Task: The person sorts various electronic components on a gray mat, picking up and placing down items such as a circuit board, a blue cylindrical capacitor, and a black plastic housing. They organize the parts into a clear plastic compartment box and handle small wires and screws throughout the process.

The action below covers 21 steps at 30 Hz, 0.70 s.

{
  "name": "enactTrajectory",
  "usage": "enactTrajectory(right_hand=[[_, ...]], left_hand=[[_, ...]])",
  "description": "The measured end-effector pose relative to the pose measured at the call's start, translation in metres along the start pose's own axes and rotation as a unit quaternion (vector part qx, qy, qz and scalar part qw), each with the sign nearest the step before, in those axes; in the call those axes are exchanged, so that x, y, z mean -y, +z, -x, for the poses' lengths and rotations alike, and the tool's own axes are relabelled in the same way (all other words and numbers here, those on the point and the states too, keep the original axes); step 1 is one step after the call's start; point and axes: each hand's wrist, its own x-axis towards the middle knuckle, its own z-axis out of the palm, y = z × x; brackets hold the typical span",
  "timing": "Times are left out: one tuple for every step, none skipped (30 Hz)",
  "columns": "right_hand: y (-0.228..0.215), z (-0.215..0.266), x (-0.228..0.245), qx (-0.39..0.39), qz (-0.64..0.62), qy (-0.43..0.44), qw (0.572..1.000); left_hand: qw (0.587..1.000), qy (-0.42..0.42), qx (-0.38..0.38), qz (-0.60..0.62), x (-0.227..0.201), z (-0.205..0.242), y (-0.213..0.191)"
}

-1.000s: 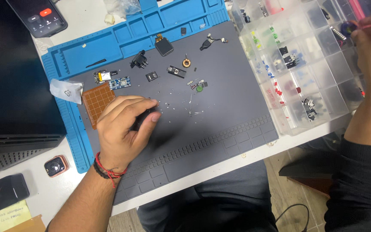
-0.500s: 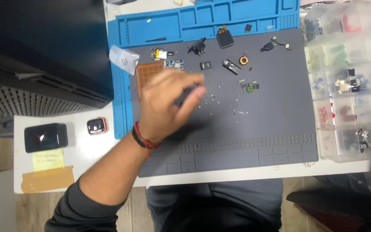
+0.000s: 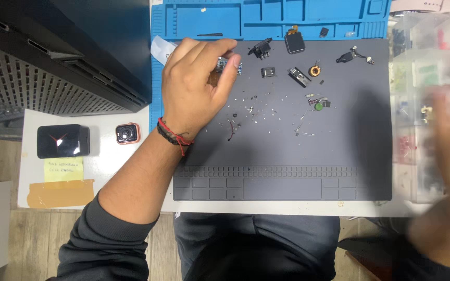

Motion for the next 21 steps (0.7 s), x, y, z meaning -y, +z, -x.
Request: enactTrajectory(right_hand=[[0.008,0.001,0.024,-0.001,0.000,0.001,1.000],[0.016,0.002,0.048,-0.033,0.029,-0.187,0.981],[0.023,0.004,0.072,-0.055,0.054,-0.371,0.925],[0.038,-0.002,0.080,-0.057,0.055,-0.370,0.926],[0.053,-0.008,0.088,-0.046,0.074,-0.367,0.926],[0.069,-0.015,0.098,-0.035,0.091,-0.365,0.926],[0.078,-0.014,0.100,-0.036,0.091,-0.366,0.926],[0.089,-0.014,0.104,-0.034,0.083,-0.357,0.930],[0.100,-0.015,0.109,-0.031,0.074,-0.348,0.934],[0.107,-0.014,0.108,-0.032,0.066,-0.351,0.934],[0.114,-0.014,0.108,-0.020,0.063,-0.347,0.936],[0.120,-0.012,0.107,-0.005,0.063,-0.342,0.938],[0.126,-0.016,0.112,-0.004,0.058,-0.343,0.938],[0.129,-0.020,0.112,0.000,0.051,-0.360,0.931],[0.131,-0.024,0.112,0.004,0.044,-0.377,0.925],[0.137,-0.026,0.110,0.004,0.045,-0.376,0.925],[0.143,-0.028,0.108,0.005,0.053,-0.378,0.924],[0.150,-0.030,0.107,0.005,0.059,-0.381,0.923],[0.151,-0.031,0.107,0.006,0.059,-0.381,0.923],[0.152,-0.031,0.106,0.004,0.050,-0.375,0.926],[0.152,-0.032,0.105,0.001,0.042,-0.370,0.928]], left_hand=[[1.000,0.001,0.000,0.001,0.000,0.000,-0.001],[1.000,0.001,0.002,-0.001,0.000,0.000,-0.001],[1.000,0.000,0.004,-0.003,-0.001,0.001,-0.001],[1.000,0.002,0.004,-0.002,0.000,0.001,0.000],[1.000,-0.001,0.000,-0.002,0.001,0.002,0.001],[1.000,-0.005,-0.004,-0.004,0.003,0.003,0.001],[1.000,-0.005,-0.005,-0.004,0.002,0.002,0.001],[1.000,-0.003,-0.004,-0.011,0.002,0.002,0.000],[1.000,-0.002,-0.003,-0.018,0.002,0.001,-0.001],[1.000,0.000,-0.001,-0.027,0.002,0.002,-0.001],[1.000,-0.009,0.002,-0.019,0.003,0.003,0.000],[1.000,-0.019,0.006,-0.008,0.002,0.005,0.003],[1.000,-0.020,0.008,-0.013,0.004,0.004,-0.001],[1.000,-0.014,0.011,-0.001,0.002,0.003,0.000],[1.000,-0.008,0.014,0.011,0.001,0.003,0.001],[1.000,-0.008,0.014,0.013,0.000,0.003,0.002],[1.000,-0.013,0.018,0.005,-0.001,0.003,0.004],[1.000,-0.019,0.022,-0.005,-0.001,0.004,0.004],[1.000,-0.019,0.022,-0.005,-0.001,0.004,0.004],[1.000,-0.012,0.027,-0.003,-0.002,0.004,0.005],[1.000,-0.004,0.031,-0.001,-0.002,0.004,0.006]])
